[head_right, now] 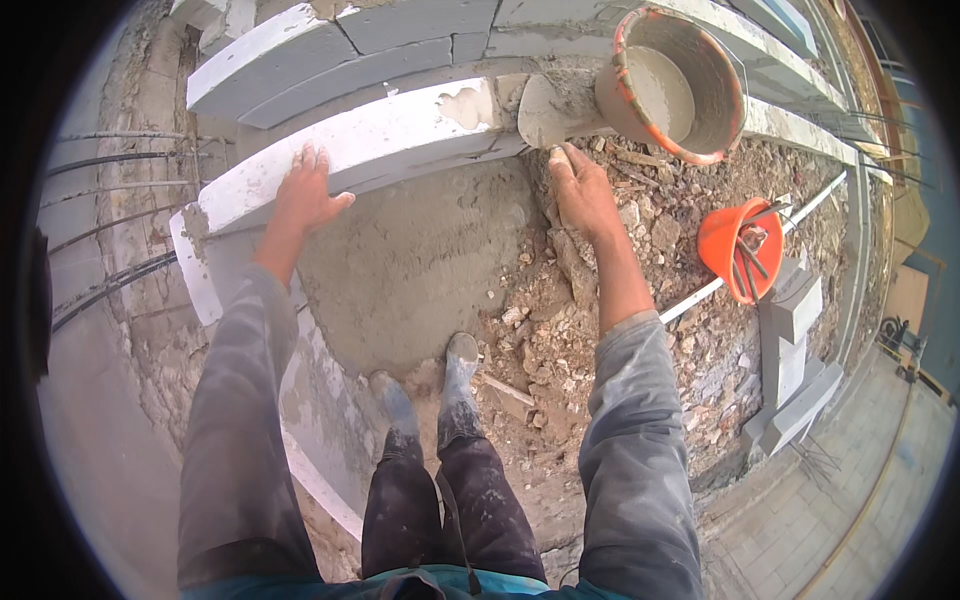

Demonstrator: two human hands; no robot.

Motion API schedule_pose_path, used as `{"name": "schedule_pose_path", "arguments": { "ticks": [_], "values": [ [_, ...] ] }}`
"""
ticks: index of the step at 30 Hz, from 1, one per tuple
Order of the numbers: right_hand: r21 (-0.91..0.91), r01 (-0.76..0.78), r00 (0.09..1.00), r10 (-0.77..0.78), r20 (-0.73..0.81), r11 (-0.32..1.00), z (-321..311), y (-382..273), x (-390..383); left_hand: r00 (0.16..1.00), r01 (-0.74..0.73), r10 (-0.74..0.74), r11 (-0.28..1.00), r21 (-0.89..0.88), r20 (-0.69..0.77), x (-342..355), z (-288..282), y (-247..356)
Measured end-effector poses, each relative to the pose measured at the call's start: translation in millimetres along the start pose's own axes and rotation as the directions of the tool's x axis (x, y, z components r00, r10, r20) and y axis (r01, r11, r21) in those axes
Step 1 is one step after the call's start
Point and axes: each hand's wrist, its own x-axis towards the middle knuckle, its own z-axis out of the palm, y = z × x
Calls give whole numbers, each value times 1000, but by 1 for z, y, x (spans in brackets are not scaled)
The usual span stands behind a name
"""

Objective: The person scoops wet cement from the ground with a trowel and applies it to the joints between white blocks on a curved wall. They smooth the cement into the gaps and along the edges of the blocks.

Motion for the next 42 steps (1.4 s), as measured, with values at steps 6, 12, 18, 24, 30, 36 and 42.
{"name": "schedule_pose_path", "arguments": {
  "ticks": [6, 12, 18, 24, 30, 36, 42],
  "values": [
    [-150, 50, 998, -43, 47, 988, 34, -26, -9, 999, 0, 2, 999, 54, -44, 2, 8, -5],
    [-36, -17, 998, 19, 58, 999, 38, -27, -34, 999, -5, 4, 1000, 18, 39, -6, -8, 3],
    [-38, -14, 985, 20, 170, 999, 80, 9, -104, 998, -29, 33, 996, 85, -50, -1, 11, -3],
    [-307, -267, 938, 319, 134, 913, 185, 203, -170, 974, -19, 54, 987, 161, -221, -5, 32, -8],
    [-428, -280, 960, 256, -113, 860, 217, 297, -97, 888, -88, 209, 951, 296, -409, 9, 54, -26],
    [-287, -299, 953, 272, -131, 910, 238, 312, -47, 891, -82, 223, 936, 343, -396, 7, 51, -29],
    [-196, -222, 966, 188, -174, 955, 290, 331, -74, 880, -58, 222, 927, 370, -419, 6, 55, -26]
  ]
}}
